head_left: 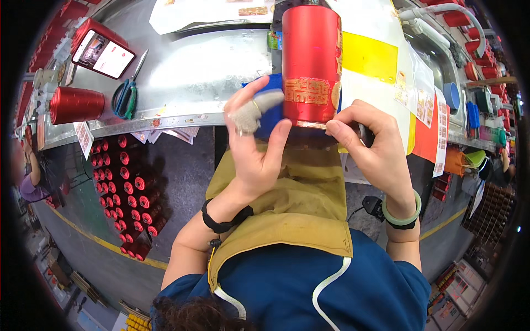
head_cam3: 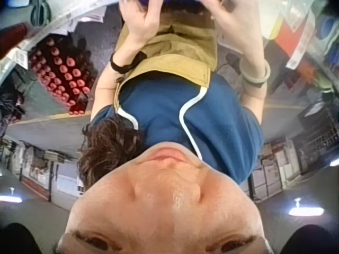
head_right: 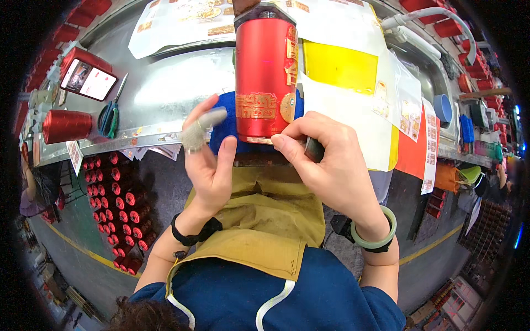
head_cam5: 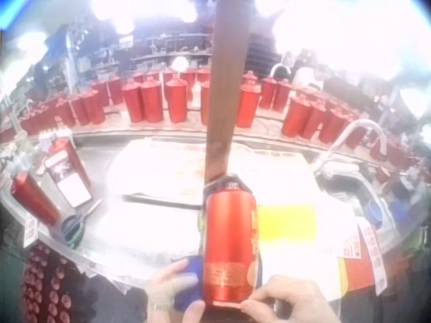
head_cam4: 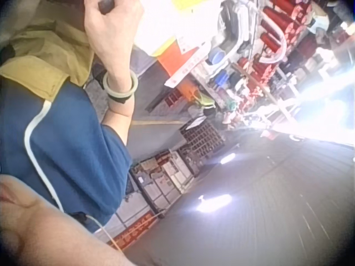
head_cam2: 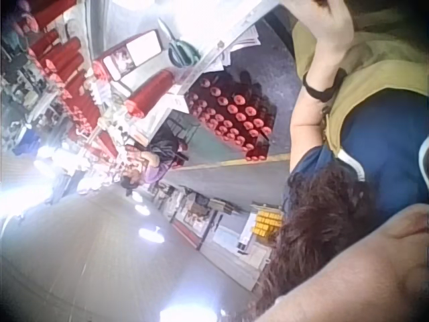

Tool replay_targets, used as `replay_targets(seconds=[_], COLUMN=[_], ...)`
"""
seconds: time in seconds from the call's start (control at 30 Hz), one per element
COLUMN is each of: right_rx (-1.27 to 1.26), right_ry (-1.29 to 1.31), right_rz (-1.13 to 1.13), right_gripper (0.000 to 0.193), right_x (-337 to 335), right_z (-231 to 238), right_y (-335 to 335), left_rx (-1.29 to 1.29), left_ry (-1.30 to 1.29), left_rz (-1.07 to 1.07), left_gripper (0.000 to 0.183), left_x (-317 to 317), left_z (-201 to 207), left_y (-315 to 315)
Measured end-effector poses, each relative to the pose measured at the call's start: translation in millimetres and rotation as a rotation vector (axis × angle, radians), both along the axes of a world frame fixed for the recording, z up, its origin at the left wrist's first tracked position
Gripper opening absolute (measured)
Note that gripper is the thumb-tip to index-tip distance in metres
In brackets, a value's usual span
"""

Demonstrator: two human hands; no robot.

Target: Applying labels to red cylindrical containers and smoothing them with a scraper tool.

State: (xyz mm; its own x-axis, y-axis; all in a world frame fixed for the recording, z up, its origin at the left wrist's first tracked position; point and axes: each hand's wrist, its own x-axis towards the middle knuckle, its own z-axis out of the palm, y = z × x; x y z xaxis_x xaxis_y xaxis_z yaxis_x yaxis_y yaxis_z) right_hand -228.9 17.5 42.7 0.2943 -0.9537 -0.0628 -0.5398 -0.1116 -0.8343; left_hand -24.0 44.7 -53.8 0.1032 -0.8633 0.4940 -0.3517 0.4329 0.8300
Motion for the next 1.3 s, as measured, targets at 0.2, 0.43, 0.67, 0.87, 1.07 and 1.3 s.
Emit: replay_targets(seconds=[0.2, 0.43, 0.67, 0.87, 1.07, 1.3], right_rx=[-0.005, 0.06, 0.088, 0.064, 0.127, 0.081], right_ry=[-0.005, 0.029, -0.026, 0.037, 0.04, -0.006], right_rz=[0.002, -0.007, -0.029, -0.039, -0.078, -0.058], right_gripper=[0.017, 0.018, 0.017, 0.017, 0.02, 0.022], right_x=[-0.2, -5.7, -12.2, -23.7, -27.9, -24.1], right_z=[-1.4, 2.3, -2.4, -0.9, -7.6, -2.5], right_y=[-1.2, -0.8, 0.0, -3.3, -4.1, -3.6], left_rx=[-0.181, -0.346, -0.384, -0.347, -0.435, -0.416], left_ry=[-0.29, -0.386, -0.259, -0.217, -0.425, -0.22], left_rz=[0.051, 0.076, -0.06, 0.054, 0.025, -0.009], left_gripper=[0.042, 0.032, 0.027, 0.029, 0.037, 0.032], left_x=[4.5, 1.1, -3.3, -7.0, -6.9, -7.9], left_z=[-3.2, -6.0, -6.7, -8.6, 4.0, -12.1], left_y=[5.4, -3.1, -18.6, -13.8, -11.1, -18.4])
